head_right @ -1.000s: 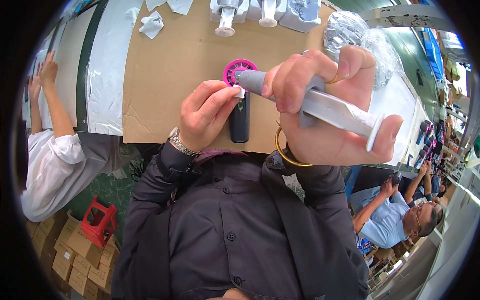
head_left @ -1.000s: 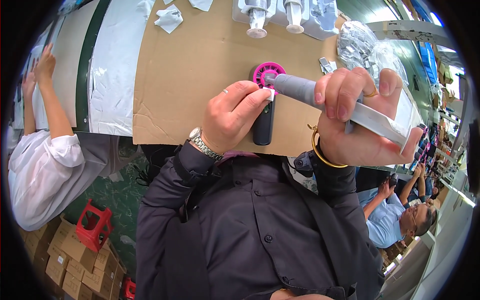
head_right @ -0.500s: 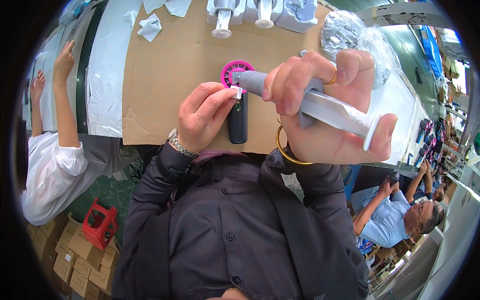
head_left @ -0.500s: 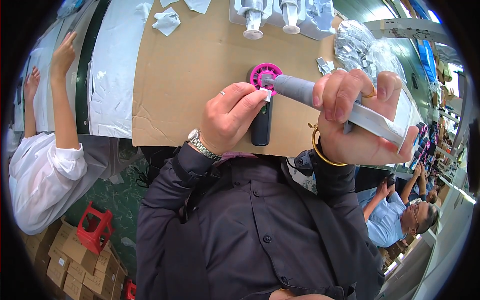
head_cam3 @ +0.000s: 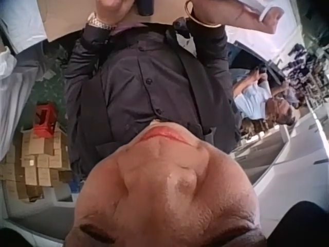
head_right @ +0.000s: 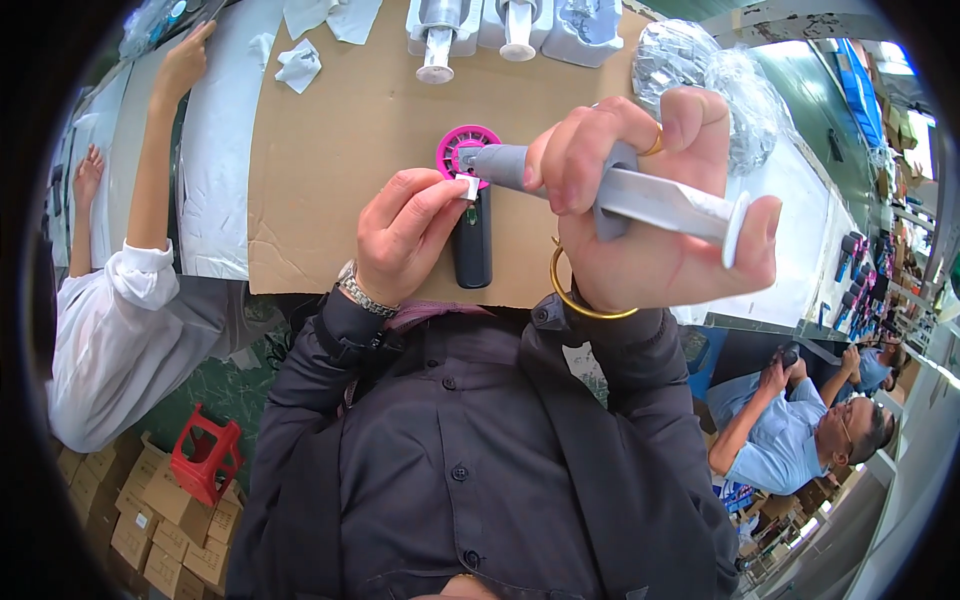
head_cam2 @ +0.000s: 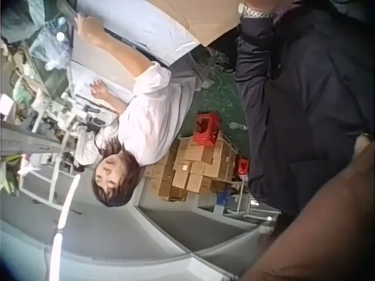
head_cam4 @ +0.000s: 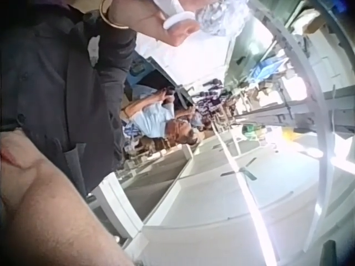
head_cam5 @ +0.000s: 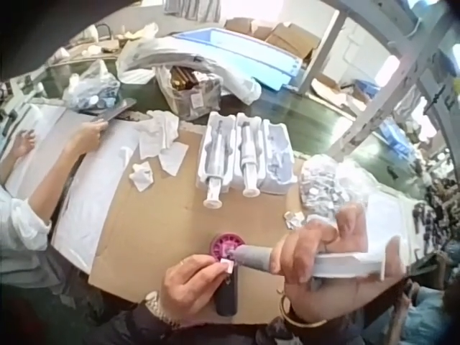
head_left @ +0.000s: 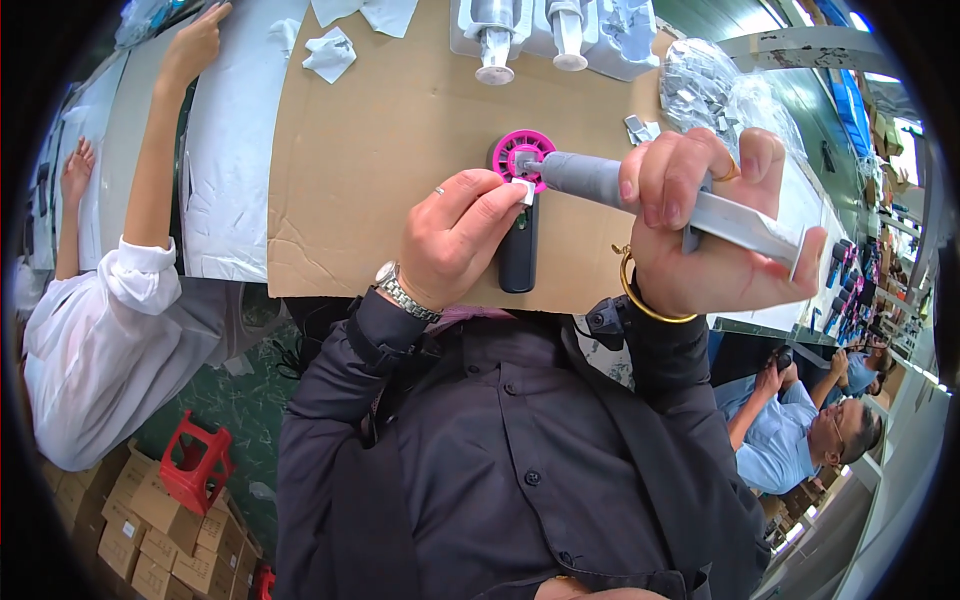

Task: The person wipes a small square component with a cloth, places it into a pink circular frame, and applies a substance from a syringe onto the component before repeating the process.

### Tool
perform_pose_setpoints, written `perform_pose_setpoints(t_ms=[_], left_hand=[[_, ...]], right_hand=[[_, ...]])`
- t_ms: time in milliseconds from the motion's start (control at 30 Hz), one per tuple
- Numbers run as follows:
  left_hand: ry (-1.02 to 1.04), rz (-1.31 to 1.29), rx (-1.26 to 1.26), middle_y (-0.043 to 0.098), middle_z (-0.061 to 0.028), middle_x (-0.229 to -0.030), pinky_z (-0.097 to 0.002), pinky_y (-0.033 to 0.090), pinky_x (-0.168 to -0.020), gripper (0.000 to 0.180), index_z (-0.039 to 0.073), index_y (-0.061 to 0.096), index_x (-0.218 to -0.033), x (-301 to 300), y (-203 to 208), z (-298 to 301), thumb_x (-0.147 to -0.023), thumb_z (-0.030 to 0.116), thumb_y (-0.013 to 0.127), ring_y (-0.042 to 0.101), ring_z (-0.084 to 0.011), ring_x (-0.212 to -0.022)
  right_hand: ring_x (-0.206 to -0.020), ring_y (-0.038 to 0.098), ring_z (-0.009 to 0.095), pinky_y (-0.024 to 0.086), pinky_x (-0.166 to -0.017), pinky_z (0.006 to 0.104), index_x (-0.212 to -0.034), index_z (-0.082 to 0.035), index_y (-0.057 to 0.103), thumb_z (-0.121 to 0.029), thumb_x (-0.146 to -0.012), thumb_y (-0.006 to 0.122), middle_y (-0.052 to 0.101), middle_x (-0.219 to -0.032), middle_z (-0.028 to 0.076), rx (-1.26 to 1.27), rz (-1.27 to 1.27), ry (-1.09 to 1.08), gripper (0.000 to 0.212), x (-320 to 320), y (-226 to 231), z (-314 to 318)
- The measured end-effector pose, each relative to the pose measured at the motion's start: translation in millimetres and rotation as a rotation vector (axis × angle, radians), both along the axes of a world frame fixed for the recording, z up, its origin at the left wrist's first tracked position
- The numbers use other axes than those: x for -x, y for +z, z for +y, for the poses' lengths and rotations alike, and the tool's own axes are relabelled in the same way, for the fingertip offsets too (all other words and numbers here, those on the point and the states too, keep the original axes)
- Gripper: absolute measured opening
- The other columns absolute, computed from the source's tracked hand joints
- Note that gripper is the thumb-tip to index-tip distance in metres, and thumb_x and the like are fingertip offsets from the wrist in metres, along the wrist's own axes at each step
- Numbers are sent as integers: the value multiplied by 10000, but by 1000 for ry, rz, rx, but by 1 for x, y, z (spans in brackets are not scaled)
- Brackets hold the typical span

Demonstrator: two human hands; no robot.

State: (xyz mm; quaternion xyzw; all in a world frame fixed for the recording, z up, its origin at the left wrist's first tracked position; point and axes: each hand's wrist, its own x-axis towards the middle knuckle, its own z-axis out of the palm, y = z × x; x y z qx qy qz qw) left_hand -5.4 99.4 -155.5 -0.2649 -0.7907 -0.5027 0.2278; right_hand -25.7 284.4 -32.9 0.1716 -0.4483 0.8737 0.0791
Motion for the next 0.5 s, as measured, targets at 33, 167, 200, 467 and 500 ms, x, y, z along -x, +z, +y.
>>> perform_pose_setpoints(t_ms=[33, 167, 200, 467, 500], left_hand=[[4, 3, 4, 640, -81, -939, -353, 549, -636, 331, 52, 696, -1063, 0, 0, 0, -752, -32, 772, 666, -257, -791], [7, 10, 8, 641, -82, -940, -352, 548, -638, 332, 51, 696, -1062, 1, 2, 0, -751, -33, 775, 666, -257, -791], [7, 10, 7, 641, -82, -941, -352, 548, -639, 330, 50, 695, -1060, 1, 2, 0, -750, -32, 776, 666, -257, -792], [5, -24, 18, 642, -80, -943, -352, 547, -646, 332, 53, 685, -1063, 4, -1, -2, -755, -33, 775, 667, -254, -795], [2, -24, 19, 642, -80, -943, -352, 547, -646, 332, 53, 685, -1063, 4, -1, -2, -755, -33, 775, 667, -254, -795]], right_hand=[[-539, 404, 201, 372, -603, 384, -1098, -75, 541, -725, -846, 347, 468, -625, 104, 18, -19, -16, 723, 0, 0, 1], [-570, 384, 181, 362, -649, 366, -1105, -50, 627, -711, -837, 391, 434, -631, 64, 159, -47, -41, 751, 1, -2, 10], [-570, 384, 181, 362, -649, 366, -1105, -50, 627, -711, -837, 391, 434, -631, 64, 159, -47, -43, 751, 2, -3, 13], [-568, 406, 218, 374, -657, 418, -1020, -89, 584, -702, -850, 404, 443, -629, 85, 371, -207, -171, 662, 14, -24, 32], [-586, 397, 204, 372, -673, 397, -970, -72, 556, -652, -831, 452, 428, -647, 69, 413, -239, -156, 605, 14, -25, 32]])
